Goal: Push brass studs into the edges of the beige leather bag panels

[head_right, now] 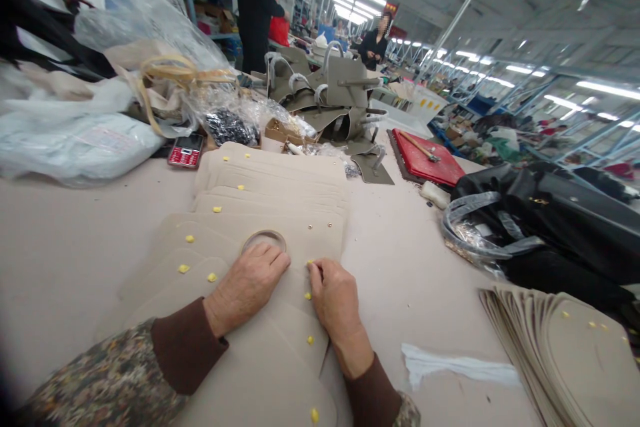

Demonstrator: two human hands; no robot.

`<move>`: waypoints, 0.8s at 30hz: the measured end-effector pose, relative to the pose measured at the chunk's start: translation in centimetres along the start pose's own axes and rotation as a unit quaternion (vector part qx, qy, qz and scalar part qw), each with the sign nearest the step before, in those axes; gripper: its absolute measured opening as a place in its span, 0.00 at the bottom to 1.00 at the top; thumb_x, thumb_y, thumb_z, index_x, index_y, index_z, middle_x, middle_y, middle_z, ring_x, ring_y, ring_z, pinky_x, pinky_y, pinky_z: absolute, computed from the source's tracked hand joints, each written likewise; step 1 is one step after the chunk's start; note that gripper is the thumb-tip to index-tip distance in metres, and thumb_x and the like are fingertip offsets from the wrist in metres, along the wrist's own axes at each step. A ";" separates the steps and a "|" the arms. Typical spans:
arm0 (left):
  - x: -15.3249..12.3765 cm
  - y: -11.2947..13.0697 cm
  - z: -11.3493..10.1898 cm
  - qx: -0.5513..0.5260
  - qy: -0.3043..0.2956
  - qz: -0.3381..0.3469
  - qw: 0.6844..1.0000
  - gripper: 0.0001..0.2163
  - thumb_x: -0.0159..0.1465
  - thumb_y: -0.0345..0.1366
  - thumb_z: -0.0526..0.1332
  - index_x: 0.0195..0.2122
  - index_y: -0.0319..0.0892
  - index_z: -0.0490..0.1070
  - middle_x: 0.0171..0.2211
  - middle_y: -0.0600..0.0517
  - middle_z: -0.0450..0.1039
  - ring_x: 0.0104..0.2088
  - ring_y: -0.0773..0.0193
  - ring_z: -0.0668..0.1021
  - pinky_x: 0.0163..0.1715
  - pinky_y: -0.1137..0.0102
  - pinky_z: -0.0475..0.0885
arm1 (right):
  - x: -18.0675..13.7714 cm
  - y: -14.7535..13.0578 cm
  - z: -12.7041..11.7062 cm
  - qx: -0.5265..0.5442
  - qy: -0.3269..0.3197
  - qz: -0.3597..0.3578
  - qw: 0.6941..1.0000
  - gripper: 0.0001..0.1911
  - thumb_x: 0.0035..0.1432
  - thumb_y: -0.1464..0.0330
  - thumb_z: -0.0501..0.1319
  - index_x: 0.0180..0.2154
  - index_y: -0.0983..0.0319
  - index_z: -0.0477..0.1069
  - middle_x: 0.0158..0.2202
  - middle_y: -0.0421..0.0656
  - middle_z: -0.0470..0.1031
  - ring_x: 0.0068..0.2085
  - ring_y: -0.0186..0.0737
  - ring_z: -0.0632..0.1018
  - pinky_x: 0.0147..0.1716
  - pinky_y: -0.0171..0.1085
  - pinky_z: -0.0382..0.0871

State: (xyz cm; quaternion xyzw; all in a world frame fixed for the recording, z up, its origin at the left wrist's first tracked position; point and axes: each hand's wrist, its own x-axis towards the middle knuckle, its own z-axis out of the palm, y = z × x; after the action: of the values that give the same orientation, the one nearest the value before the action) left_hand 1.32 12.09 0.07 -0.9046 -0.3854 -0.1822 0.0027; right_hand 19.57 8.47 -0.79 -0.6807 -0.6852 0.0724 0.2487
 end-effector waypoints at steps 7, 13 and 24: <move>-0.3 0.0 -0.1 -0.010 0.024 0.028 0.999 0.07 0.68 0.28 0.51 0.33 0.41 0.65 0.30 0.50 0.66 0.32 0.58 0.68 0.36 0.63 0.64 | 1.2 -1.1 -0.3 -0.023 -0.012 0.039 0.999 0.09 0.59 0.66 0.56 0.33 0.59 0.75 0.24 0.39 0.77 0.24 0.35 0.74 0.27 0.31 0.61; -0.8 -0.2 -0.7 -0.046 0.008 0.030 0.998 0.09 0.67 0.26 0.48 0.33 0.41 0.65 0.29 0.51 0.67 0.31 0.60 0.70 0.34 0.65 0.65 | 0.0 -1.5 -2.6 0.008 -0.130 0.075 0.989 0.09 0.52 0.71 0.57 0.24 0.59 0.74 0.20 0.38 0.75 0.22 0.34 0.72 0.22 0.30 0.57; -1.2 0.1 -0.8 -0.164 0.097 0.095 0.977 0.08 0.70 0.30 0.49 0.47 0.40 0.65 0.34 0.50 0.76 0.33 0.64 0.79 0.31 0.72 0.72 | -1.4 -0.6 -3.8 0.223 -0.032 0.033 0.974 0.10 0.58 0.67 0.58 0.36 0.63 0.78 0.30 0.42 0.79 0.30 0.36 0.76 0.30 0.33 0.67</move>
State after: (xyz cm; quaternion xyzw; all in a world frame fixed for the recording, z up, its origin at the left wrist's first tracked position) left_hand 0.40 11.07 0.43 -0.9034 -0.2603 -0.3284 -0.0914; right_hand 20.64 6.20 2.44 -0.6281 -0.6364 0.2534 0.3691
